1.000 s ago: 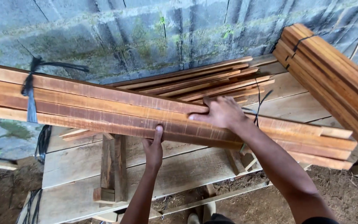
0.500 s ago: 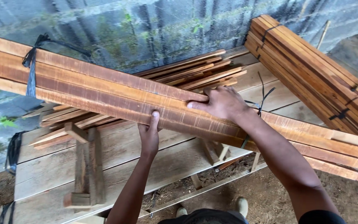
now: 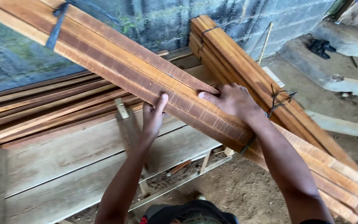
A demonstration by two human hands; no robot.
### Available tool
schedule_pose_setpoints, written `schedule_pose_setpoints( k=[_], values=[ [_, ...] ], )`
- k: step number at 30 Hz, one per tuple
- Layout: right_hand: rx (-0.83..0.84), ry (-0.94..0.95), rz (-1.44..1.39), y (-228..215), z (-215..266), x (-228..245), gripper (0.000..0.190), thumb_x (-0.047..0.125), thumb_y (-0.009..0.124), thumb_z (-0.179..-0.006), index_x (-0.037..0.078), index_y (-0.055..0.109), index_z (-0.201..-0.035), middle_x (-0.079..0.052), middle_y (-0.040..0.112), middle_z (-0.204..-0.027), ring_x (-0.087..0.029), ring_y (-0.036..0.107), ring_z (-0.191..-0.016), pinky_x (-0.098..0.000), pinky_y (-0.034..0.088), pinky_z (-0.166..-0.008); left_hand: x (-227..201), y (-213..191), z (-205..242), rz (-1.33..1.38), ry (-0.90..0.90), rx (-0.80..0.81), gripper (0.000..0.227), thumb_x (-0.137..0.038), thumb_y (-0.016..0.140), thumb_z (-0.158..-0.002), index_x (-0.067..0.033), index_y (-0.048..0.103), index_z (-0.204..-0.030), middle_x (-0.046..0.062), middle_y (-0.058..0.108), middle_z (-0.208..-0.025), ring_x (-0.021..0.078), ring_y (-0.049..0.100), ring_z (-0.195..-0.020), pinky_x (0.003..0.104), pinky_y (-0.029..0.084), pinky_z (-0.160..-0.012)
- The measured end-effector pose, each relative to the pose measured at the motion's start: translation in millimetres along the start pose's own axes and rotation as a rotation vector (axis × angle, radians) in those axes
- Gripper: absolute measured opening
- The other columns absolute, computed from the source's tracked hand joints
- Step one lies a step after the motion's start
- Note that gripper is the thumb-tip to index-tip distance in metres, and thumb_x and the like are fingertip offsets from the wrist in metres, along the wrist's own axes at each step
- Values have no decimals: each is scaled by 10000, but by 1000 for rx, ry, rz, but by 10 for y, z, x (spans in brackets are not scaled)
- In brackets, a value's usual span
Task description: Bundling long wooden slats together using black tie-strips on a wooden workbench.
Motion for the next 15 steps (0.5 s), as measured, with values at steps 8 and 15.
schedule_pose_setpoints(
  k=[8, 15],
  values=[
    [74, 158, -179, 186, -447, -1268, 799, 832, 379, -965, 128, 755, -936, -186, 771, -896, -371, 756, -987, -487, 555, -929, 434, 1222, -444, -12, -152, 77, 760, -452, 805, -907, -26, 427, -1410, 219, 592, -1270, 335, 693, -1031, 541, 651, -727],
    [180, 73, 13, 182, -951, -1726, 344, 404, 387, -1044, 264, 431, -1355, -189, 700, -1055, -271, 621, -763, -362, 589, -711, 1016, 1778, -1012, -81, -310, 132, 878, -511, 831, -864, 66, 429, -1390, 279, 598, -1251, 413, 733, -990, 552, 660, -687]
  ],
)
Point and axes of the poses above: each hand's wrist, its own z-axis away from the middle knuckle, its own y-axis out of the palm, x = y × z, the point moved 7 cm from there along -z, towards the middle knuckle
